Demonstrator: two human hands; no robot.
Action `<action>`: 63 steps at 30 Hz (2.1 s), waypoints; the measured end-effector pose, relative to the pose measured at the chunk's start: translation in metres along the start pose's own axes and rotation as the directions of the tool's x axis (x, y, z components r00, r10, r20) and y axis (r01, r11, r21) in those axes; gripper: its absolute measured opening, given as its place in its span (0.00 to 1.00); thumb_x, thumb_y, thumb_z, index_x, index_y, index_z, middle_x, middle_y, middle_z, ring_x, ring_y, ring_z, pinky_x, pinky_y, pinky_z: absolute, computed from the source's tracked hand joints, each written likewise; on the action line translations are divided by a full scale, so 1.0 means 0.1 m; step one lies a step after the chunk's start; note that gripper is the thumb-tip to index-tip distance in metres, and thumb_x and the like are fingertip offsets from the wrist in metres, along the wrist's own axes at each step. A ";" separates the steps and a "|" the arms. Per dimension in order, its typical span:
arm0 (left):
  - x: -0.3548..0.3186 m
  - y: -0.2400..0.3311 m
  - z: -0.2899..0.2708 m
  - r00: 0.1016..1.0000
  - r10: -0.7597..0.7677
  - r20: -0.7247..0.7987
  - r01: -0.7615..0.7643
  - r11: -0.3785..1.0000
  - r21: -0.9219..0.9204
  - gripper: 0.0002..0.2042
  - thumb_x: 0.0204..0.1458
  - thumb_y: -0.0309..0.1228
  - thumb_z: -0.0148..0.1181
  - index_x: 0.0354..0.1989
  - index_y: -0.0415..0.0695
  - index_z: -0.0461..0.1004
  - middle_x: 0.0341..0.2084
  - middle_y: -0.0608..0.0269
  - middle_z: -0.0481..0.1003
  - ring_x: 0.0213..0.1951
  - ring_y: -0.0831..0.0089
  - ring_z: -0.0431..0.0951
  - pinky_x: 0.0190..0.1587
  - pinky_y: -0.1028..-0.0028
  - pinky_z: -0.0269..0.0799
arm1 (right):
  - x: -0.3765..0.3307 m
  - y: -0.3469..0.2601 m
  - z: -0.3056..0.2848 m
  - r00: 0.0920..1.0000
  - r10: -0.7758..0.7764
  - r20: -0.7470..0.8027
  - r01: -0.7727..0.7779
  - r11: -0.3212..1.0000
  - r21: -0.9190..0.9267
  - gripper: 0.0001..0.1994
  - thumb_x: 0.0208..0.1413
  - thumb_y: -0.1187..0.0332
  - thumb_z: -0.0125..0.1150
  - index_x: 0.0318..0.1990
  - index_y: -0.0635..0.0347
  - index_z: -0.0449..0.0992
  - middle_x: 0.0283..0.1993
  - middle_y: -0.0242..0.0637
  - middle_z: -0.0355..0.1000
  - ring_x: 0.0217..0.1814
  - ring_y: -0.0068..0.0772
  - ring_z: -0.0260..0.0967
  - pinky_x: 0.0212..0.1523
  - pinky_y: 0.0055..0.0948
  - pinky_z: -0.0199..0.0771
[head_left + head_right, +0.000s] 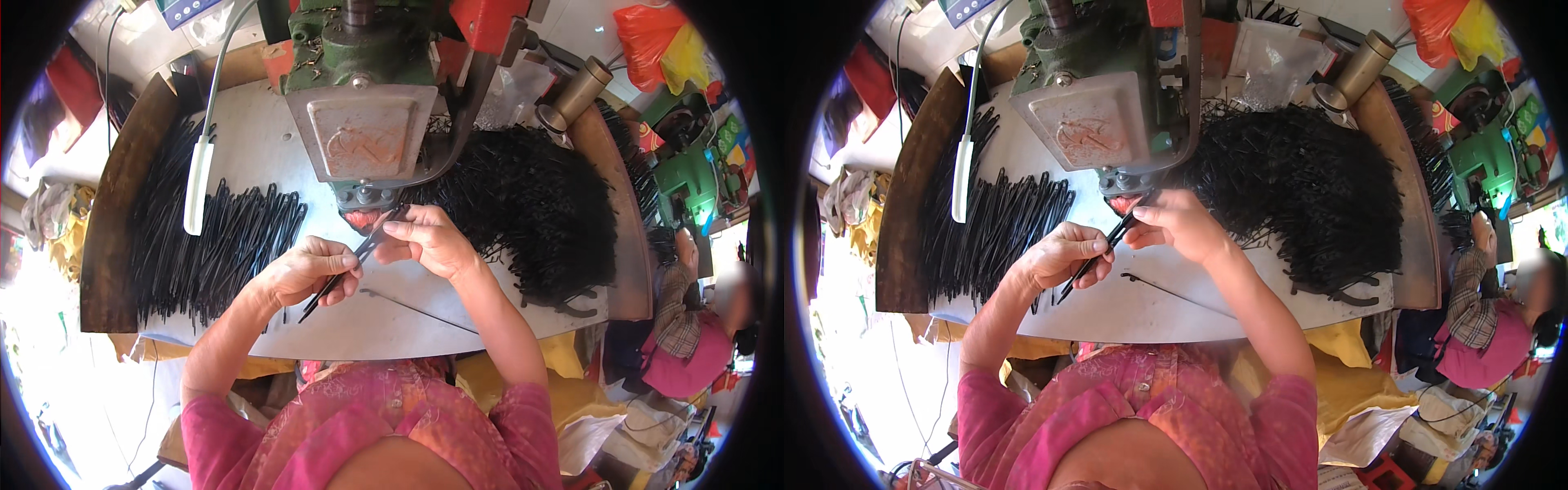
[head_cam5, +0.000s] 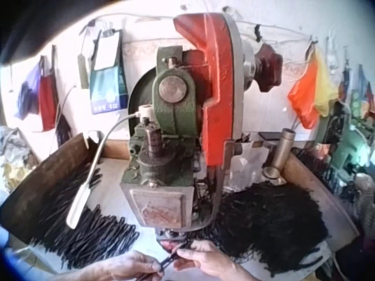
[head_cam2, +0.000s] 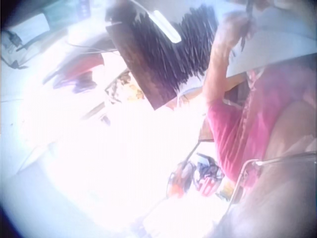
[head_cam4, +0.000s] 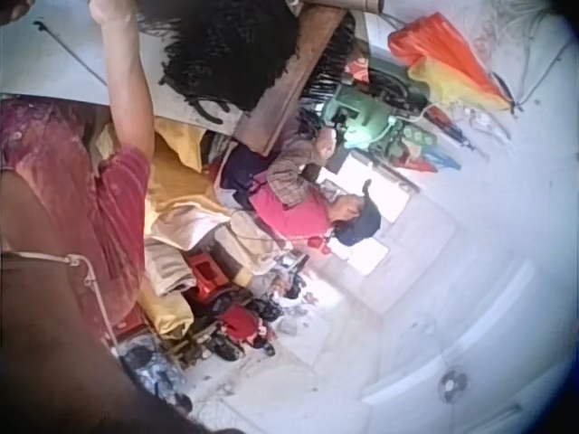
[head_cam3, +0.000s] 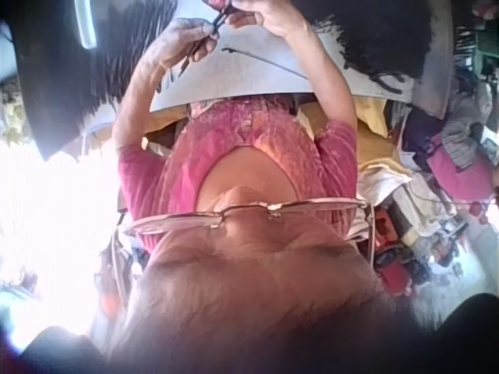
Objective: Use a machine to process black rods, bundle them together, and place the bundle into a large storage bag.
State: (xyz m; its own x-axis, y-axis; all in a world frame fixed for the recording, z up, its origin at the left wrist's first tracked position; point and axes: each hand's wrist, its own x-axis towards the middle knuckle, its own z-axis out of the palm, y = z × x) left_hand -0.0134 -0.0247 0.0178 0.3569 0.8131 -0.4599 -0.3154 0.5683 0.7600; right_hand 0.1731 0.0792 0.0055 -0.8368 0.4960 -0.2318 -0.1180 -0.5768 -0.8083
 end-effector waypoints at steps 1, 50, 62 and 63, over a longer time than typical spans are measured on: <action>0.01 0.01 0.02 1.000 0.002 0.003 -0.002 1.000 0.003 0.09 0.50 0.30 0.51 0.24 0.36 0.70 0.16 0.59 0.71 0.14 0.77 0.69 0.14 0.82 0.62 | -0.01 0.00 0.00 1.000 -0.004 -0.002 0.004 1.000 -0.002 0.09 0.48 0.72 0.51 0.36 0.69 0.70 0.35 0.40 0.70 0.32 0.31 0.71 0.34 0.28 0.74; 0.56 -0.02 -0.02 0.795 0.328 -0.511 -0.509 0.818 -0.267 0.09 0.50 0.32 0.52 0.28 0.38 0.69 0.18 0.64 0.71 0.19 0.79 0.68 0.21 0.82 0.63 | 0.27 0.19 -0.10 0.835 -0.223 -0.503 0.427 0.839 0.338 0.07 0.52 0.73 0.50 0.35 0.68 0.64 0.38 0.48 0.68 0.40 0.43 0.69 0.43 0.37 0.72; 0.56 -0.04 -0.09 0.801 0.331 -0.499 -0.495 0.835 -0.240 0.09 0.50 0.33 0.51 0.29 0.39 0.69 0.19 0.64 0.71 0.20 0.79 0.69 0.22 0.82 0.64 | 0.30 0.22 -0.09 0.827 -0.238 -0.509 0.436 0.844 0.313 0.07 0.52 0.73 0.48 0.35 0.69 0.65 0.38 0.48 0.67 0.40 0.43 0.69 0.44 0.37 0.71; 0.57 -0.05 -0.09 0.806 0.318 -0.500 -0.486 0.838 -0.249 0.09 0.50 0.33 0.51 0.29 0.39 0.69 0.19 0.64 0.72 0.20 0.79 0.69 0.22 0.82 0.64 | 0.31 0.23 -0.10 0.830 -0.241 -0.502 0.439 0.839 0.323 0.07 0.52 0.74 0.48 0.35 0.69 0.65 0.38 0.48 0.67 0.40 0.43 0.69 0.44 0.37 0.71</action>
State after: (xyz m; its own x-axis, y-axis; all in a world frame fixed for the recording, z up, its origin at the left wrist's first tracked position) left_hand 0.0002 0.0196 -0.0163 -0.2524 0.8989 -0.3582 -0.6568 0.1127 0.7456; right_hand 0.1499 0.0876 -0.0258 -0.3978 0.8770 -0.2696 -0.6385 -0.4757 -0.6050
